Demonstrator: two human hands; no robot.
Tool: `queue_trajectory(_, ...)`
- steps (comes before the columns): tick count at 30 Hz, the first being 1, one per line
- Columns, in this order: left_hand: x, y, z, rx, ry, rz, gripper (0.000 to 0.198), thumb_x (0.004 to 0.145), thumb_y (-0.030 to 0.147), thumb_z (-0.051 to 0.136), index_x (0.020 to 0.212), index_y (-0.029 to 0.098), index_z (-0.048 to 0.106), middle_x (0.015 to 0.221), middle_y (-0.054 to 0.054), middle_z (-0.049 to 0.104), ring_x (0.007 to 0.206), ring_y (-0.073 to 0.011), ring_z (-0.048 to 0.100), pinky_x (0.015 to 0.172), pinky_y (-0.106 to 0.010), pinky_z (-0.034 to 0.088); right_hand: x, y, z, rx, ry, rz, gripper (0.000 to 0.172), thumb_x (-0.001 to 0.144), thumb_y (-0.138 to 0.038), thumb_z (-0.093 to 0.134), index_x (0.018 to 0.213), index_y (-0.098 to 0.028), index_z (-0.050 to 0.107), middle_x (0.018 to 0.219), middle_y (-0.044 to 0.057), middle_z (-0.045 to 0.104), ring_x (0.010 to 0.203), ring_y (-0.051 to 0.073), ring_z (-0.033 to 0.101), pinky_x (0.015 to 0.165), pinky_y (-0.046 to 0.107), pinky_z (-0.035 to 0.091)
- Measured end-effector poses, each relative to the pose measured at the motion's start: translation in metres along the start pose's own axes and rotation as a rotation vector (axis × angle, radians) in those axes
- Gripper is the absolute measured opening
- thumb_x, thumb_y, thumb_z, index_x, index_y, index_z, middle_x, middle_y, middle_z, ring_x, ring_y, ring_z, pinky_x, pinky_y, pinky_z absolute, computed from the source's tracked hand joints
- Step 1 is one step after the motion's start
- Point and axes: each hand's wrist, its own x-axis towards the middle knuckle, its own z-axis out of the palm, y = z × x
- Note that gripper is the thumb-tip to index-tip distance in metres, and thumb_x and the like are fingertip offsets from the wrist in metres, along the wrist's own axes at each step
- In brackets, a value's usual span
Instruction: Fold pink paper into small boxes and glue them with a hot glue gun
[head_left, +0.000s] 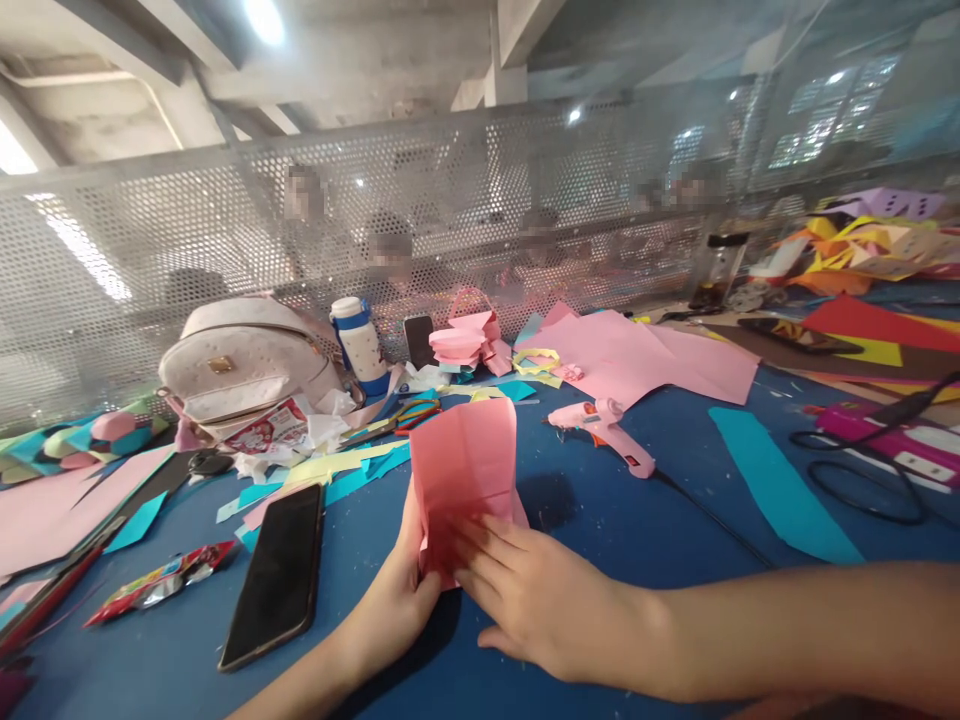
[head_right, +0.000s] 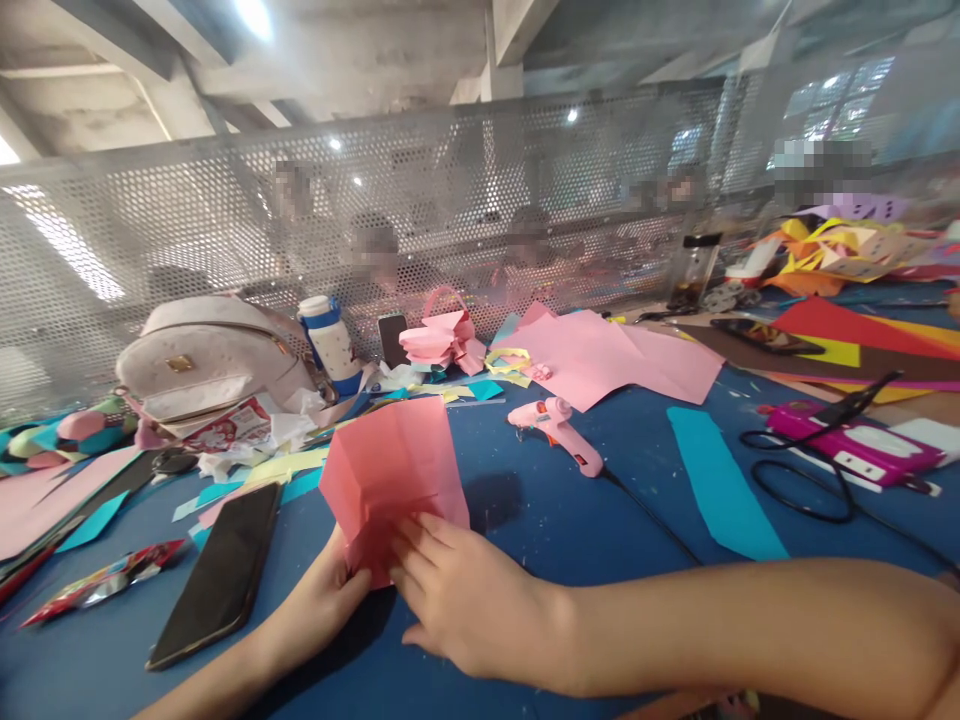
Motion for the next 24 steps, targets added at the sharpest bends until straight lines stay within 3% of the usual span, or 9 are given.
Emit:
queue_trajectory(4,0.0,0.003,0.001,0.061,-0.026,0.018,0.079,0.076,0.009,0.052,0.152,0.022,0.031,0.146,-0.009,0.05,0.143,-0.0303,0.035,0.121,-0.048,0.021,0.001,-0.003,-0.001,-0.014,-0.059,0.017,0.054,0.097,-0.05,0.047,0.12,-0.003,0.062,0.119,0.019,0.067,0.114,0.03,0.06,0.107,0.042,0.033)
queue_trajectory(11,0.0,0.008,0.002,0.081,-0.05,0.036,0.081,0.078,0.007,0.049,0.154,0.023,0.025,0.152,-0.008,0.043,0.145,-0.0293,0.031,0.122,-0.047,0.017,0.002,-0.009,0.0,-0.039,-0.076,0.025,0.052,0.097,-0.047,0.047,0.116,-0.001,0.063,0.111,0.02,0.07,0.105,0.03,0.064,0.102,0.042,0.037)
queue_trajectory(15,0.001,-0.004,-0.003,0.108,-0.017,0.057,0.083,0.076,0.006,0.051,0.154,0.021,0.027,0.149,-0.01,0.046,0.141,-0.0322,0.038,0.12,-0.049,0.021,-0.002,-0.016,0.001,-0.087,-0.041,0.001,0.039,0.094,-0.031,0.053,0.115,-0.001,0.064,0.112,0.021,0.07,0.1,0.031,0.064,0.094,0.044,0.041)
queue_trajectory(18,0.004,-0.009,-0.004,0.16,-0.006,0.104,0.077,0.076,0.004,0.049,0.15,0.021,0.036,0.136,-0.011,0.059,0.133,-0.0309,0.05,0.118,-0.05,0.029,-0.006,-0.022,0.003,-0.138,-0.035,0.077,0.044,0.085,-0.026,0.063,0.118,0.002,0.063,0.111,0.022,0.07,0.098,0.033,0.064,0.092,0.045,0.041)
queue_trajectory(20,0.006,-0.007,-0.005,0.231,-0.003,0.172,0.074,0.078,0.004,0.045,0.15,0.022,0.036,0.129,-0.01,0.064,0.126,-0.0276,0.057,0.113,-0.047,0.039,-0.008,-0.025,0.006,-0.158,-0.043,0.152,0.046,0.087,-0.031,0.063,0.118,0.002,0.063,0.111,0.021,0.07,0.097,0.032,0.064,0.086,0.043,0.043)
queue_trajectory(22,0.004,-0.002,-0.006,0.327,0.102,0.276,0.073,0.083,0.006,0.044,0.153,0.023,0.027,0.135,-0.011,0.058,0.128,-0.0257,0.054,0.108,-0.044,0.045,-0.009,-0.026,0.009,-0.163,-0.052,0.187,0.045,0.091,-0.034,0.06,0.118,0.001,0.063,0.112,0.02,0.069,0.098,0.031,0.063,0.083,0.041,0.043)
queue_trajectory(24,-0.003,0.008,-0.008,0.455,0.324,0.464,0.072,0.089,0.011,0.051,0.153,0.025,0.021,0.148,-0.013,0.044,0.137,-0.027,0.044,0.109,-0.044,0.044,-0.008,-0.026,0.012,-0.159,-0.059,0.19,0.044,0.092,-0.035,0.058,0.119,0.0,0.063,0.115,0.02,0.068,0.103,0.031,0.061,0.084,0.041,0.043)
